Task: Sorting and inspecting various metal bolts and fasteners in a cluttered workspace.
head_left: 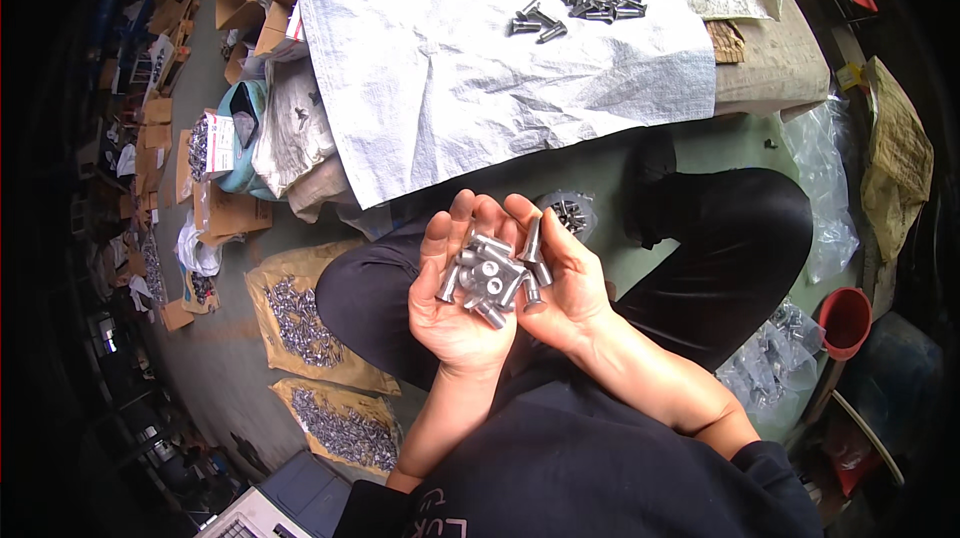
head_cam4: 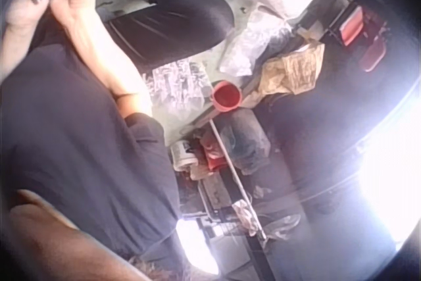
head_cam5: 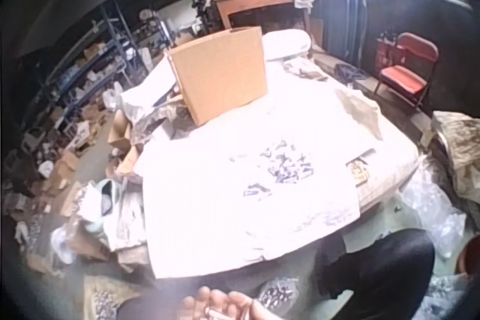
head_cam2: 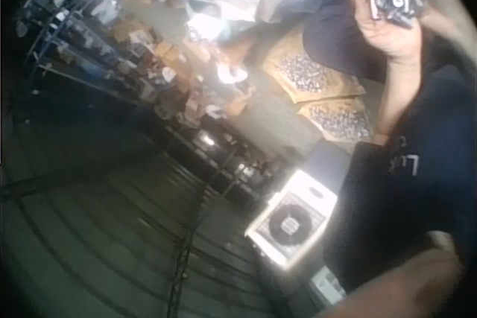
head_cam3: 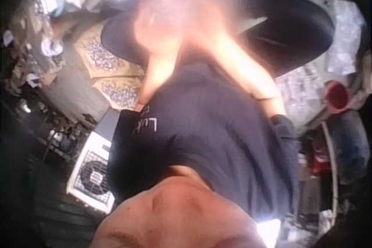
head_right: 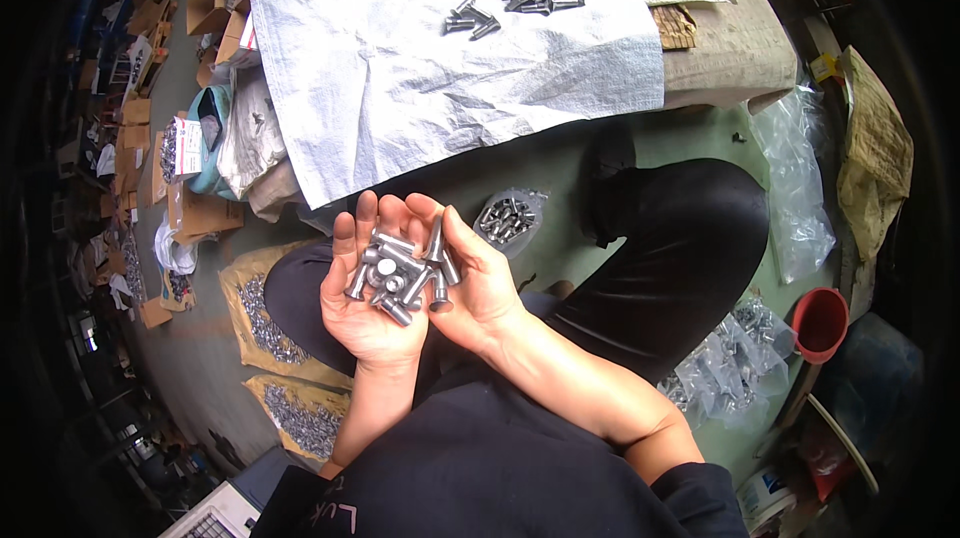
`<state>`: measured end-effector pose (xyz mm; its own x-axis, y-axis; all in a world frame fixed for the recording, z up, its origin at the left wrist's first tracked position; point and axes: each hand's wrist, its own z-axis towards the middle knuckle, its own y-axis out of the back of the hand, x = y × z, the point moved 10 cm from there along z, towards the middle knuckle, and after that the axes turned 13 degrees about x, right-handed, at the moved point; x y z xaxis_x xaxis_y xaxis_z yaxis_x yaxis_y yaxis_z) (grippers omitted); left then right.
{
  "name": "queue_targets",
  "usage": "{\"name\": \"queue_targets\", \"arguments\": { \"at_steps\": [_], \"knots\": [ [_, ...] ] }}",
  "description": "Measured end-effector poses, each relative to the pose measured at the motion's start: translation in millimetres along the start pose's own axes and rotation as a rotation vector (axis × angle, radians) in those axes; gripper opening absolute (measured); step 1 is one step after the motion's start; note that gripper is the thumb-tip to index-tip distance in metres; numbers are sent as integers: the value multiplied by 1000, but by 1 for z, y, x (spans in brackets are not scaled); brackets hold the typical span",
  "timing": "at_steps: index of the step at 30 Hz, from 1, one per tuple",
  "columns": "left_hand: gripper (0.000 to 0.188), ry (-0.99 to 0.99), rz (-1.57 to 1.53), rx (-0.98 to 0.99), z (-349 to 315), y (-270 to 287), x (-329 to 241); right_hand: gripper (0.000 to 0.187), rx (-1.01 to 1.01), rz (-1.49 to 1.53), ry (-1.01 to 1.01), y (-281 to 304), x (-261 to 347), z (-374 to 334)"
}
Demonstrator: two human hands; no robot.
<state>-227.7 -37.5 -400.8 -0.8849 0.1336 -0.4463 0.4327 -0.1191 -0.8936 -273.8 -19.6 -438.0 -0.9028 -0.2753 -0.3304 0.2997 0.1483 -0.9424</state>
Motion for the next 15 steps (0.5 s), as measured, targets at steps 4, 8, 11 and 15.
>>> {"name": "queue_targets", "arguments": {
  "at_steps": [4, 8, 11, 15],
  "knots": [
    [36, -9, 5, 16, -3, 2, -3, 33, -41, -5, -9, -1, -2, 0],
    [39, -54, 55, 40, -4, 1, -8, 36, -11, 62, -13, -3, -4, -2],
    [42, -83, 101, 47, -5, 0, -12, 38, -43, 0, -11, -3, -6, -3],
    [45, -121, 199, 32, -6, -3, -17, 40, -107, -4, -27, -1, -10, -4]
  ]
}}
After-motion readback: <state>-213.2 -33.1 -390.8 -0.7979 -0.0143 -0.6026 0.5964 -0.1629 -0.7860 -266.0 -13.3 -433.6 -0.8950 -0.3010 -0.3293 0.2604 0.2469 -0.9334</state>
